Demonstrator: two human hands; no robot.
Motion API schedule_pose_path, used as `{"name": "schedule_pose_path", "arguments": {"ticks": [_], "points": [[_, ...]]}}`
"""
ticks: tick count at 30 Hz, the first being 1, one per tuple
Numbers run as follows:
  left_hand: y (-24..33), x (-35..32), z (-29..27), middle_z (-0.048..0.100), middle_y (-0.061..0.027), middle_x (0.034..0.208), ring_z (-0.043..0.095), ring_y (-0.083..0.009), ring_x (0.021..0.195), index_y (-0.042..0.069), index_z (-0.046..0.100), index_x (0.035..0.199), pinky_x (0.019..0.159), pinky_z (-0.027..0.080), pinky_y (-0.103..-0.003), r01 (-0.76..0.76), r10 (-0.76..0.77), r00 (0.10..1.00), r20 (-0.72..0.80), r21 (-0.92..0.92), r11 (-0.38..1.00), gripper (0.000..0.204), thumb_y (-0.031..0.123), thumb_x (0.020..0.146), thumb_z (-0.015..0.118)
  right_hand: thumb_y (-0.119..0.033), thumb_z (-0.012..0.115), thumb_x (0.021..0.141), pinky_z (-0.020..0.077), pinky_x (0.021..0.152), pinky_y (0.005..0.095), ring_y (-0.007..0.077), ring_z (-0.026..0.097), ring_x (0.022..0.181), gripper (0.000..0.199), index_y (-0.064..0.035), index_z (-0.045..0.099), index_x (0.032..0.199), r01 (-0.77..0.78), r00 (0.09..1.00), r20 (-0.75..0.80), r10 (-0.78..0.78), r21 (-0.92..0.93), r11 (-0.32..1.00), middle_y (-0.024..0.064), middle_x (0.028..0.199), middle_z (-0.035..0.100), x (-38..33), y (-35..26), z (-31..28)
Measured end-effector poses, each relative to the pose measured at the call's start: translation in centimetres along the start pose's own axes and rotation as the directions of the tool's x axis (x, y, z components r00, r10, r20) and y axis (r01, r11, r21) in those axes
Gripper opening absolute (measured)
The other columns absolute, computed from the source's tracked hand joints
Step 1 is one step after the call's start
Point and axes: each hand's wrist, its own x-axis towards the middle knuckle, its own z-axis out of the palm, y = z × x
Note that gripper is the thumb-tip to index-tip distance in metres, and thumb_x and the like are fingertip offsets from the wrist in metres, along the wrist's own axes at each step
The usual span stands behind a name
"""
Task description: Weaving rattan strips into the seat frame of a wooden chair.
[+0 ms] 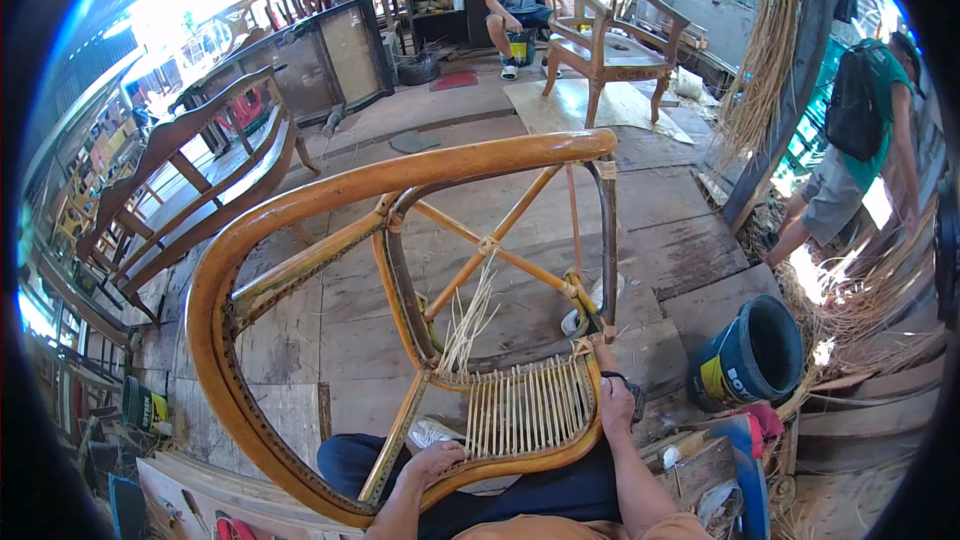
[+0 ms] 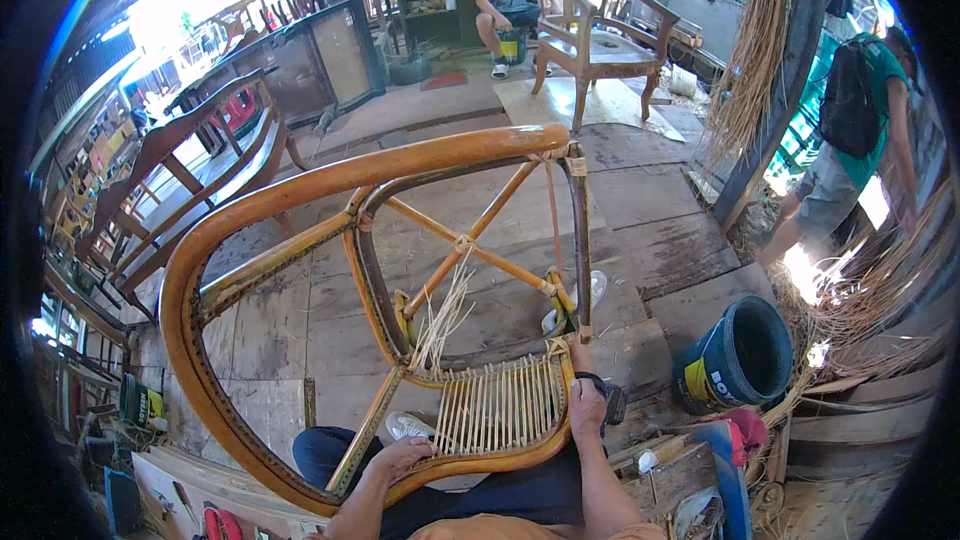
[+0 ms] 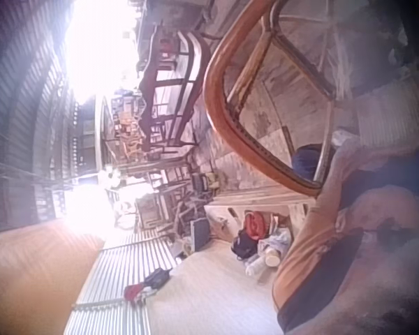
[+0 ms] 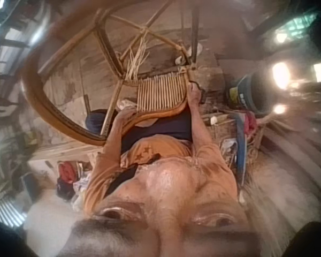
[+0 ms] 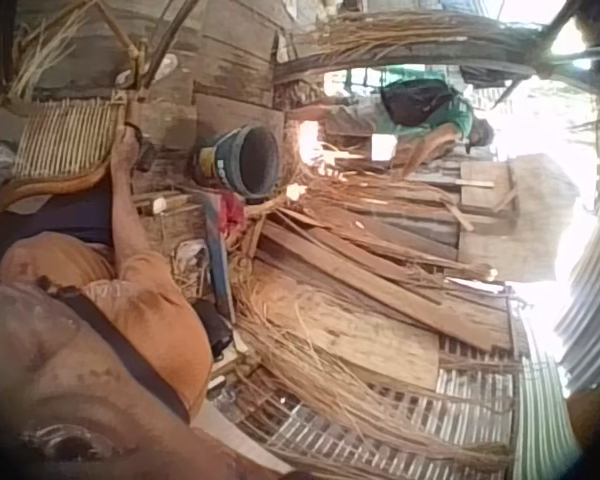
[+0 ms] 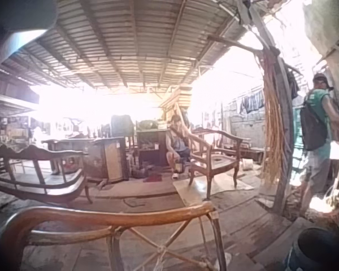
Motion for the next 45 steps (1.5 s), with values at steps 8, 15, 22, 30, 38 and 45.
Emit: {"name": "schedule_pose_path", "arguments": {"ticks": [8,15,22,30,38,45], "points": [[2.2,-1.4,0.9,0.058,-0.0005,0.075,0.052,-0.0103,0.07,0.005,0.061,0.081,0.067,0.042,-0.024,0.035,-0.033,0.999,-0.027,0.08,0.996,0.009,0.013,0.079,0.058,-0.028,0.048,0.088,0.0453,0.064,0.0431,0.0388,0.058,0.072,0.027,-0.0032,0.059,0.088,0.001,1.0,-0.011,-0.001,0.013,1.0,0.0216,0.077,0.059,0.1,-0.1,-0.1],[1.1,-0.5,0.5,0.057,0.0003,0.074,0.051,-0.01,0.069,0.005,0.061,0.08,0.067,0.042,-0.024,0.036,-0.034,0.999,-0.029,0.061,0.998,0.007,0.012,0.079,0.059,-0.027,0.049,0.088,0.0452,0.063,0.0429,0.0384,0.058,0.072,0.026,-0.0029,0.058,0.086,-0.008,1.0,-0.012,0.008,-0.008,1.0,0.0213,0.077,0.059,0.1,0.2,-0.1],[-0.2,0.4,-0.2,0.058,-0.0002,0.074,0.052,-0.0103,0.067,0.005,0.061,0.081,0.065,0.043,-0.024,0.019,-0.019,1.0,0.002,0.034,0.999,0.006,0.01,0.078,0.06,-0.029,0.049,0.087,0.0444,0.062,0.0473,0.0405,0.057,0.069,0.027,-0.0038,0.059,0.084,0.021,0.998,-0.055,-0.019,0.042,0.999,0.0224,0.073,0.059,0.0,0.0,0.0],[0.7,-0.2,0.2,0.058,-0.0013,0.075,0.053,-0.0116,0.069,0.004,0.061,0.083,0.065,0.044,-0.025,0.05,-0.05,0.999,0.0,0.016,0.999,0.009,0.01,0.078,0.057,-0.028,0.049,0.087,0.0451,0.063,0.0432,0.0383,0.058,0.072,0.026,-0.0043,0.059,0.087,0.013,0.999,-0.039,-0.012,0.026,1.0,0.0215,0.076,0.059,0.1,0.0,0.1],[0.8,-0.5,0.4,0.057,-0.0006,0.074,0.05,-0.0101,0.067,0.005,0.061,0.085,0.063,0.041,-0.024,0.058,-0.058,0.998,0.034,0.027,0.998,0.012,0.015,0.08,0.059,-0.025,0.051,0.087,0.0458,0.056,0.0395,0.0315,0.056,0.055,0.026,-0.0006,0.058,0.083,0.06,0.983,-0.185,-0.024,0.193,0.979,0.0181,0.065,0.058,0.4,0.2,-0.7],[2.4,-2.3,1.2,0.056,-0.0003,0.074,0.05,-0.0103,0.068,0.006,0.061,0.085,0.062,0.04,-0.025,0.079,-0.08,0.997,0.015,0.046,0.996,0.013,0.017,0.08,0.059,-0.017,0.052,0.088,0.0375,0.048,0.026,0.0089,0.04,0.047,0.02,-0.0031,0.051,0.073,-0.159,0.986,0.163,-0.042,0.984,0.08,-0.0015,0.053,0.04,0.1,-12.3,-11.0]]}}
